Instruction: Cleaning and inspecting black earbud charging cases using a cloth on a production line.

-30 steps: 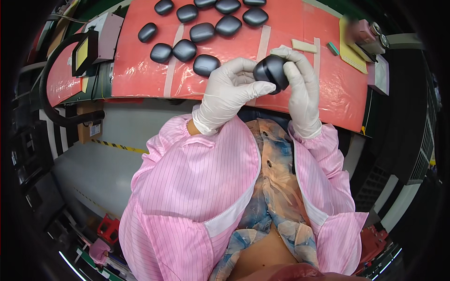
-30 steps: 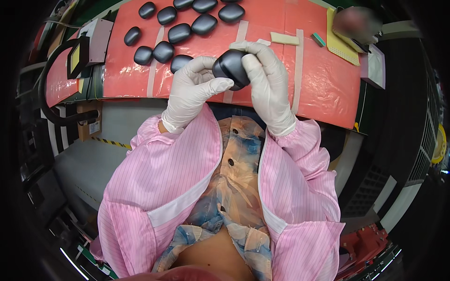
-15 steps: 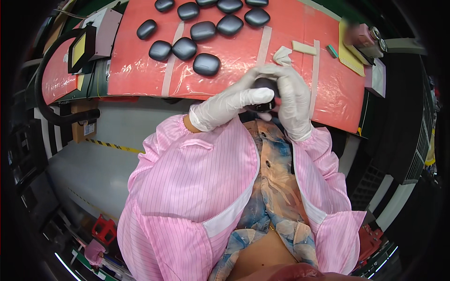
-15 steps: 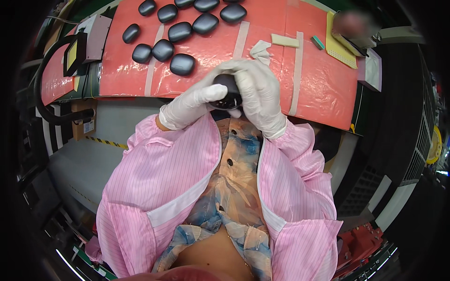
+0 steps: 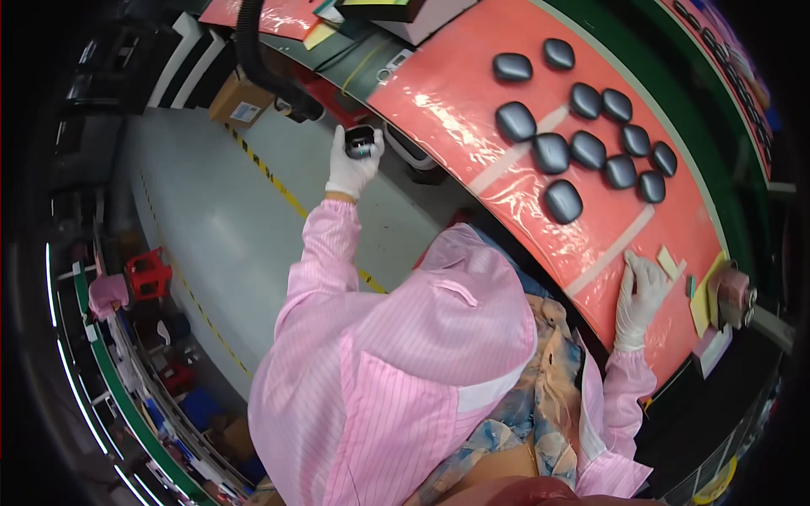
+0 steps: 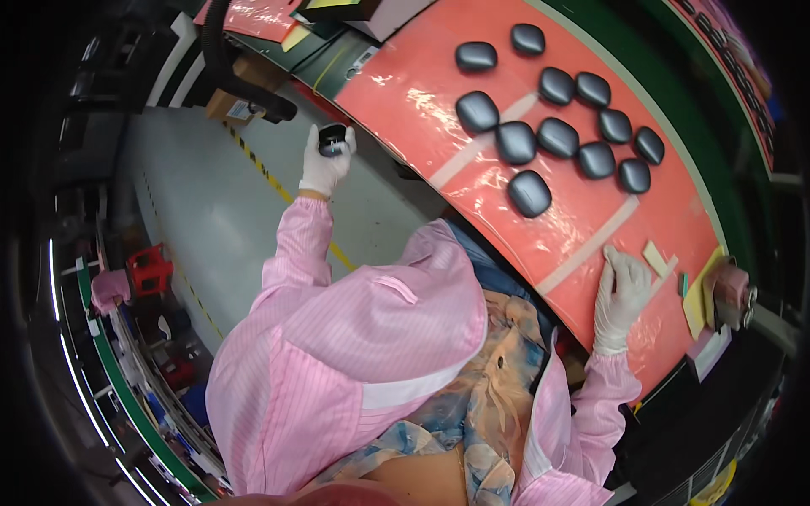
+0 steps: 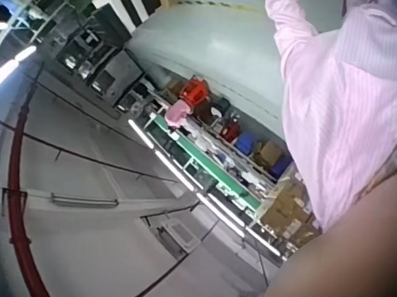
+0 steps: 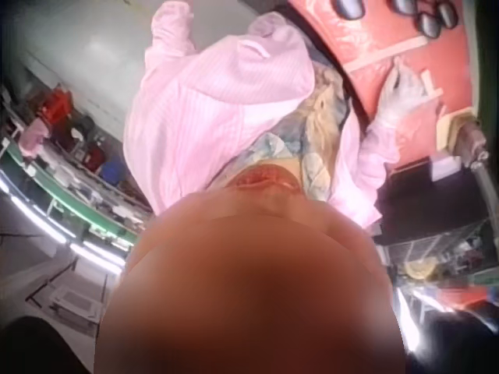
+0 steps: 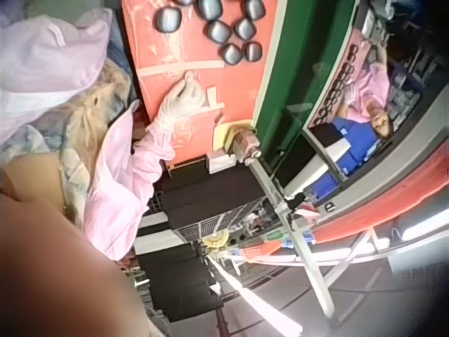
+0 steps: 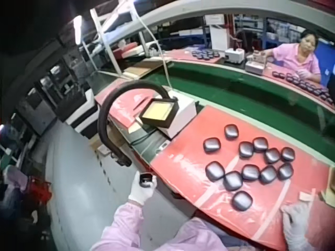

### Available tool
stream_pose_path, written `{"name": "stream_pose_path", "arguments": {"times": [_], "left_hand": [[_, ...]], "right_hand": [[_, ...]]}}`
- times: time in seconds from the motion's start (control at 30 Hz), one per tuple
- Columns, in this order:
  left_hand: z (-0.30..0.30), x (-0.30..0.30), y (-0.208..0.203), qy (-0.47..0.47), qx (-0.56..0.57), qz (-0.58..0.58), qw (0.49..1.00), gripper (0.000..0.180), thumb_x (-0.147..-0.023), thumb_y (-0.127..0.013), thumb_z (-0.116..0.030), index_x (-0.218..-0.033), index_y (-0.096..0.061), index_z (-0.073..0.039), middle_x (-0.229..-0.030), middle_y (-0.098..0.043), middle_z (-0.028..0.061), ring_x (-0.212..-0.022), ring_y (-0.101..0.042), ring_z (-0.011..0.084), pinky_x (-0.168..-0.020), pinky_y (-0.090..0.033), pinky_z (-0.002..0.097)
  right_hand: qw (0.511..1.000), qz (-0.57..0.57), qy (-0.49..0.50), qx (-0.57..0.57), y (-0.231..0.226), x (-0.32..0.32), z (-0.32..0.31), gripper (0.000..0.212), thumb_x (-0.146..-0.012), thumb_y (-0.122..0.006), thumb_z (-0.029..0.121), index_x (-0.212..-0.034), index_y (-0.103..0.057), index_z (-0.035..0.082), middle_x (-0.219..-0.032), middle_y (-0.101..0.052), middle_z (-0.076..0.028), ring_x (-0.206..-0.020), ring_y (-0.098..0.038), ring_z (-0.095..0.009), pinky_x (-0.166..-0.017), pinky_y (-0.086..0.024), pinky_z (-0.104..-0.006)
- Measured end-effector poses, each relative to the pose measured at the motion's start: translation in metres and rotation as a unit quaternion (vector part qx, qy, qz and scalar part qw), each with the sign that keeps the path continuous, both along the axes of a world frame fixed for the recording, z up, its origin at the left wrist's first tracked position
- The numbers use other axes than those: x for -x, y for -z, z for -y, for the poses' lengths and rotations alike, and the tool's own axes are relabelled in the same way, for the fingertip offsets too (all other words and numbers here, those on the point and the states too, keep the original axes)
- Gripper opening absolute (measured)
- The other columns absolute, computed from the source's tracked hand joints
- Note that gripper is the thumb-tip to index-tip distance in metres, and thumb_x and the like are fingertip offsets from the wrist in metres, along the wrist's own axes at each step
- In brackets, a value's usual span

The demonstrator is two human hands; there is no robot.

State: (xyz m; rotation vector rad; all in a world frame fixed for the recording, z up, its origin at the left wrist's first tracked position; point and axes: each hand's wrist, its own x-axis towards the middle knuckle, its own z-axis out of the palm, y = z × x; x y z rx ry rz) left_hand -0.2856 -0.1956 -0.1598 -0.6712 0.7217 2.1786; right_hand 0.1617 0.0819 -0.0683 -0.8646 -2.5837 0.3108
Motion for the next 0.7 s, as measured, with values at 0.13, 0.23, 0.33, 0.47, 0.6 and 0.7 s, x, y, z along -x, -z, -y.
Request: {"name": "stream_pose_path", "arguments": {"times": [0.13, 0.23, 0.33, 0.47, 0.6, 0.7], "left_hand": [[0.049, 0.121, 0.096, -0.189, 0.208, -0.286, 0.916, 0.036, -0.083, -0.069, -0.037, -0.1, -0.057, -0.007, -0.096, -0.063, 0.0117, -0.09, -0.061, 0.0323, -0.079, -0.051, 0.0373], [0.033, 0.107, 0.109, -0.064, 0.669, -0.521, 0.526, 0.036, -0.081, -0.07, -0.04, -0.1, -0.06, -0.011, -0.095, -0.064, 0.0088, -0.083, -0.063, 0.0289, -0.077, -0.05, 0.0373], [0.035, 0.095, 0.093, -0.01, 0.315, -0.24, 0.918, 0.055, -0.084, -0.061, -0.056, -0.106, -0.057, -0.006, -0.097, -0.063, 0.0113, -0.084, -0.063, 0.0231, -0.07, -0.05, 0.0303], [0.028, 0.027, 0.022, 0.002, 0.076, -0.113, 0.991, 0.067, -0.088, -0.052, -0.06, -0.115, -0.056, 0.002, -0.098, -0.064, 0.0134, -0.084, -0.063, 0.0254, -0.071, -0.052, 0.0303], [-0.019, -0.073, -0.095, 0.159, -0.129, -0.16, 0.966, 0.081, -0.09, -0.045, -0.064, -0.125, -0.05, 0.008, -0.102, -0.064, 0.019, -0.088, -0.065, 0.0304, -0.076, -0.056, 0.0343], [-0.069, -0.129, -0.149, 0.237, -0.165, -0.168, 0.943, 0.084, -0.09, -0.041, -0.066, -0.126, -0.047, 0.01, -0.106, -0.063, 0.0221, -0.096, -0.066, 0.0335, -0.076, -0.057, 0.0374]], "right_hand": [[0.996, 0.007, -0.052, -0.077, -0.021, 0.024, 0.016, 0.029, -0.081, -0.061, -0.004, -0.108, -0.068, 0.005, -0.098, -0.063, -0.012, -0.09, -0.058, -0.027, -0.085, -0.045, -0.0373], [0.998, 0.028, -0.004, -0.054, -0.016, 0.013, 0.018, 0.029, -0.082, -0.061, -0.005, -0.108, -0.068, 0.005, -0.099, -0.062, -0.012, -0.093, -0.058, -0.028, -0.085, -0.046, -0.0363], [0.999, 0.018, 0.039, 0.025, -0.006, 0.01, 0.021, 0.029, -0.082, -0.061, -0.005, -0.108, -0.068, 0.005, -0.097, -0.062, -0.011, -0.094, -0.058, -0.027, -0.086, -0.046, -0.0351], [0.99, -0.052, 0.034, 0.13, -0.018, 0.013, 0.025, 0.024, -0.084, -0.062, -0.003, -0.107, -0.068, 0.003, -0.096, -0.063, -0.01, -0.093, -0.058, -0.023, -0.085, -0.046, -0.0324], [0.947, -0.169, 0.109, 0.252, -0.032, 0.017, 0.036, 0.018, -0.09, -0.06, 0.001, -0.106, -0.067, 0.0, -0.102, -0.065, -0.007, -0.098, -0.058, -0.015, -0.092, -0.043, -0.0281], [0.96, -0.181, 0.012, 0.212, -0.066, 0.052, 0.045, 0.02, -0.088, -0.061, -0.001, -0.107, -0.067, 0.001, -0.102, -0.065, -0.008, -0.098, -0.059, -0.016, -0.09, -0.045, -0.0288]]}}
